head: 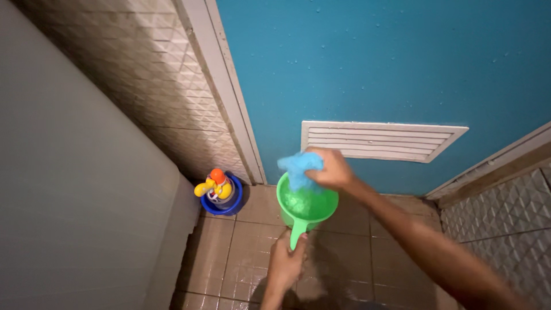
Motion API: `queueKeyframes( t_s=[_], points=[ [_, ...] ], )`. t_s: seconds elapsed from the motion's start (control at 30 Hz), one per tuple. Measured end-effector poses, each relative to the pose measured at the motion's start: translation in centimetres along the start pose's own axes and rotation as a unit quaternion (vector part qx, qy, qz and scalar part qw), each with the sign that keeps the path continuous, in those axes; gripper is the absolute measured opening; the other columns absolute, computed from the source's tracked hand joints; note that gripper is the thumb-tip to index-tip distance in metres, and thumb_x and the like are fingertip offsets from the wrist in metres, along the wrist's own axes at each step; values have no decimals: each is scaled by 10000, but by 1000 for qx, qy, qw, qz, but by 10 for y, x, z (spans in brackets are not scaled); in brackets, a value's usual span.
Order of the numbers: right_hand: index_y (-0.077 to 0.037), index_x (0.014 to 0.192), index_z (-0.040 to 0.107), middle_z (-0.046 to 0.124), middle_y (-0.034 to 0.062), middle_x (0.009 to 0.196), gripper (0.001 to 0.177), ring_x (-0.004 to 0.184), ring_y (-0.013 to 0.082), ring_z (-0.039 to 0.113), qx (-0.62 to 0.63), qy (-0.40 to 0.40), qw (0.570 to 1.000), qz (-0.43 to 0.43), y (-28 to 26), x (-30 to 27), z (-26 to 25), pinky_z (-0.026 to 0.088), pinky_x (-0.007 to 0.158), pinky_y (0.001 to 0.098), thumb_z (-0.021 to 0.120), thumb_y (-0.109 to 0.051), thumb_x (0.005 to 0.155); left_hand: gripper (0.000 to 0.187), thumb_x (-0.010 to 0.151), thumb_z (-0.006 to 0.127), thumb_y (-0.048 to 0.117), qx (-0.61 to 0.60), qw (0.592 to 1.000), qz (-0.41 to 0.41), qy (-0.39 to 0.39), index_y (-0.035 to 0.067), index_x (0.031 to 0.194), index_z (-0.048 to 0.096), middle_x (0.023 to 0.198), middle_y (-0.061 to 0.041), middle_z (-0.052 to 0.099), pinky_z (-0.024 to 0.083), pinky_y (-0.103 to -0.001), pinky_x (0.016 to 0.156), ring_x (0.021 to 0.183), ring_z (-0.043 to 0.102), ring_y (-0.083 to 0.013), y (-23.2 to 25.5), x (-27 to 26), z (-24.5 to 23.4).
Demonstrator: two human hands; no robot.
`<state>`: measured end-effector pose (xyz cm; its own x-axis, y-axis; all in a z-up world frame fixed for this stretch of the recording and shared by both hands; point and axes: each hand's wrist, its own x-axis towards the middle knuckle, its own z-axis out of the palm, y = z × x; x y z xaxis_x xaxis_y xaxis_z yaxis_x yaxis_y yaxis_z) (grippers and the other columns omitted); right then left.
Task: The person wipes the top of a washing machine with a blue cloth, then uses a green scoop to pour water from a black basin onto the cloth and continues wiping. The person then moves to a blue door and wipes it with the same cloth, repeatedly dipping the cloth into the scoop to wet it.
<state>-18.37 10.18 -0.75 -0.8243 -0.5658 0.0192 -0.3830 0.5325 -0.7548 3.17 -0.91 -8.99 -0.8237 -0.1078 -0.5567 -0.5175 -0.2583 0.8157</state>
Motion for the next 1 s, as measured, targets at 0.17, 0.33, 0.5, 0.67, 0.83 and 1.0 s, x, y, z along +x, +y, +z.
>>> queueKeyframes(
  t_s=[0.17,0.33,0.5,0.67,0.83,1.0],
  points=[
    [-111,1121,720,703,158,1069,456,959,338,681,-209,153,940,-222,-45,31,-22,519,789,452,811,-233,692,228,975,633,325,2,999,43,11,128,1089,640,595,-7,580,365,-272,375,411,475,-78,-2,0,-18],
    [-149,1148,740,645,89,1044,452,1014,266,586,-372,246,846,-291,-89,70,-37,365,860,464,930,-333,781,255,996,643,308,-29,998,47,2,60,1053,623,596,-19,569,333,-274,356,402,454,-77,1,1,-29],
    [-182,1038,763,631,58,1073,372,1136,270,583,-467,346,710,-398,-98,101,-34,322,959,511,857,-307,701,213,982,623,308,-55,998,10,0,107,1046,593,582,11,528,335,-271,356,396,428,-73,5,3,-40],
    [-149,1066,773,675,52,1375,50,1474,266,503,-494,331,658,-462,-80,130,-28,285,1242,474,770,-197,1052,240,1004,640,284,-91,996,10,-6,67,967,543,576,-5,501,298,-278,351,393,413,-79,4,5,-49],
    [-242,1213,817,622,-25,1542,177,1499,214,486,-514,318,620,-500,-53,148,-16,257,1302,387,679,-181,1120,232,1006,627,275,-109,994,4,-5,62,965,546,570,-6,495,286,-294,341,376,406,-83,1,10,-59],
    [-338,1264,767,572,-94,1560,187,1505,167,426,-563,320,585,-489,-27,154,12,105,1312,420,625,-308,1147,213,1024,613,286,-159,987,0,-31,80,1047,566,562,12,460,247,-281,344,371,364,-60,-1,17,-68]
  ],
)
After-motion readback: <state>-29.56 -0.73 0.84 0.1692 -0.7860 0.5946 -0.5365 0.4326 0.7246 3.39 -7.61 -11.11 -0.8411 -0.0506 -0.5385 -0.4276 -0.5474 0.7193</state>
